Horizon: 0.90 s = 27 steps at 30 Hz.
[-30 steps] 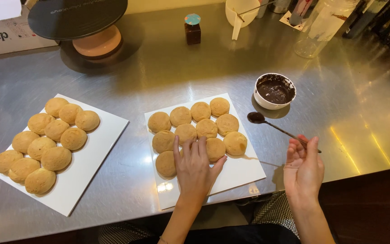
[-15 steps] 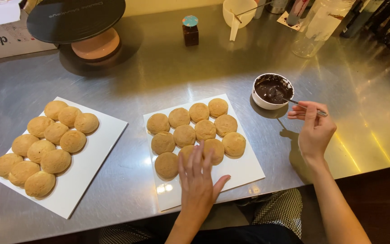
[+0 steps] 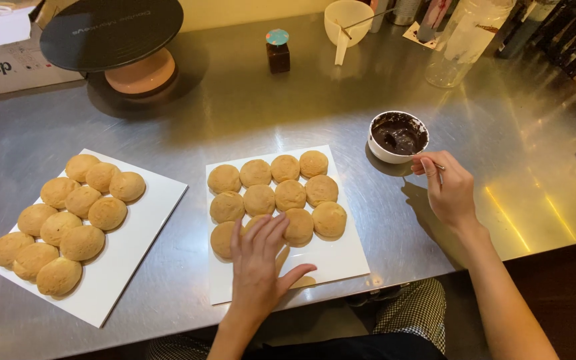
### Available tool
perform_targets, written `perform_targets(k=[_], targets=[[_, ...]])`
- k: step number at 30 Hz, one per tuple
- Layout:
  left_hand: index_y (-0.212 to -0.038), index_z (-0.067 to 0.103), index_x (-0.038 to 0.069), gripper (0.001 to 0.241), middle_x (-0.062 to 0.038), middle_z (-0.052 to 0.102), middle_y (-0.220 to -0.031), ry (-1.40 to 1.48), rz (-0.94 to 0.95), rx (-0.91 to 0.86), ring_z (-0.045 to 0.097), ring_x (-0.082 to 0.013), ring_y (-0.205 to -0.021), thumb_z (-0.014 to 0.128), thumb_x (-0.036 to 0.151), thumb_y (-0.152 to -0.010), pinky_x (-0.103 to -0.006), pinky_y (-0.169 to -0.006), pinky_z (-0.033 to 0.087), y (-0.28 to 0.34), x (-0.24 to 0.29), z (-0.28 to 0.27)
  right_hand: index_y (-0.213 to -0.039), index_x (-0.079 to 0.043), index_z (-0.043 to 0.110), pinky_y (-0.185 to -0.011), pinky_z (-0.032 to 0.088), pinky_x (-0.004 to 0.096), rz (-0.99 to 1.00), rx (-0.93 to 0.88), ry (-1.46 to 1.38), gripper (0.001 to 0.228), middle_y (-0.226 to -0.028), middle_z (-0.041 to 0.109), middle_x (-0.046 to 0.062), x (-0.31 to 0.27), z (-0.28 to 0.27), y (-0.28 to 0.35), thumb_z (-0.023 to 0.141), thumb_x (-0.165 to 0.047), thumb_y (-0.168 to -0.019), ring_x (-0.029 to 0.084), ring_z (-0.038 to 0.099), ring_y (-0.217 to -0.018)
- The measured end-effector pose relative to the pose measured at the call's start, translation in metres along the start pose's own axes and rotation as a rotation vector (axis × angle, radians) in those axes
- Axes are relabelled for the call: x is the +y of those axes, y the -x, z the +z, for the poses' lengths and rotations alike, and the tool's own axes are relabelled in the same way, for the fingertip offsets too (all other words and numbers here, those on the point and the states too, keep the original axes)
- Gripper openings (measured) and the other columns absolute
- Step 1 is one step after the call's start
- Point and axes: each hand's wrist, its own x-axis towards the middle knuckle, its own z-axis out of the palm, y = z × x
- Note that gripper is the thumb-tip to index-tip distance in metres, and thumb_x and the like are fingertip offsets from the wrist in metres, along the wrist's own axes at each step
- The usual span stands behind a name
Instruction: Filling cream puffs with chocolate sauce using a spoon and arranging them on a tray
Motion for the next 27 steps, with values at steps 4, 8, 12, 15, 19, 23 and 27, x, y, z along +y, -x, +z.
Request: perform_targets(k=[4,8,12,15,19,23,27], targets=[[-0.123,0.057,0.006,0.064,-0.006,0.064,-0.109,-0.006,-0.056,0.003,0.058,-0.0241,-0.108,0.072,0.057,-0.088,-0.0501,-0.116,0.033,-0.036,0.039,0.015,-0.102,0.004,0.067,-0.076,0.06,0.031,0.172,0.067,-0.165,0.035,-0.094,0.07,0.014,-0.019,-0.004,-0.013,0.04,-0.013,-0.118,0.023,0.072,-0.076],[-0.116,0.058,0.005,0.079,-0.006,0.06,-0.099,-0.267,-0.061,-0.09,0.056,-0.0248,-0.096,0.065,0.076,-0.082,-0.0463,-0.114,0.034,-0.048,0.048,0.045,-0.107,0.006,0.061,-0.077,0.063,0.034,0.357,0.256,-0.372,0.035,-0.095,0.066,0.019,-0.016,-0.001,-0.017,0.038,-0.017,-0.118,0.027,0.072,-0.08],[-0.119,0.062,0.002,0.079,-0.009,0.06,-0.093,-0.384,-0.044,-0.095,0.056,-0.0268,-0.098,0.071,0.069,-0.079,-0.0492,-0.121,0.031,-0.051,0.047,0.06,-0.106,0.003,0.059,-0.082,0.067,0.031,0.666,0.436,-0.654,0.036,-0.093,0.07,0.021,0.009,-0.001,-0.017,0.041,-0.027,-0.114,0.026,0.075,-0.085],[-0.12,0.063,0.003,0.076,-0.011,0.064,-0.092,-0.385,-0.036,-0.101,0.057,-0.0278,-0.1,0.073,0.065,-0.076,-0.0508,-0.124,0.028,-0.053,0.047,0.06,-0.108,0.003,0.057,-0.091,0.068,0.03,0.832,0.529,-0.817,0.036,-0.097,0.07,0.02,0.02,0.004,-0.011,0.044,-0.03,-0.112,0.024,0.076,-0.091],[-0.113,0.063,0.002,0.07,-0.009,0.06,-0.077,-0.307,-0.062,-0.069,0.056,-0.0271,-0.089,0.079,0.054,-0.069,-0.052,-0.124,0.028,-0.06,0.047,0.056,-0.109,0.007,0.057,-0.091,0.07,0.028,1.043,0.78,-1.087,0.031,-0.102,0.069,0.023,0.064,0.022,0.003,0.055,-0.024,-0.106,0.024,0.076,-0.096],[-0.115,0.06,0.006,0.077,-0.005,0.053,-0.086,-0.323,-0.006,-0.035,0.052,-0.0226,-0.083,0.087,0.046,-0.055,-0.0526,-0.123,0.03,-0.061,0.053,0.054,-0.111,0.008,0.06,-0.09,0.07,0.029,1.23,0.93,-1.349,0.024,-0.115,0.068,0.021,0.107,0.032,0.011,0.057,-0.015,-0.104,0.025,0.075,-0.102],[-0.121,0.061,0.008,0.066,-0.007,0.06,-0.099,0.016,-0.09,0.019,0.056,-0.0256,-0.092,0.086,0.04,-0.068,-0.0433,-0.097,0.046,-0.057,0.051,0.05,-0.114,0.012,0.059,-0.078,0.067,0.028,1.251,0.973,-1.719,0.022,-0.107,0.068,0.022,0.115,0.024,0.013,0.047,-0.005,-0.107,0.025,0.07,-0.088]])
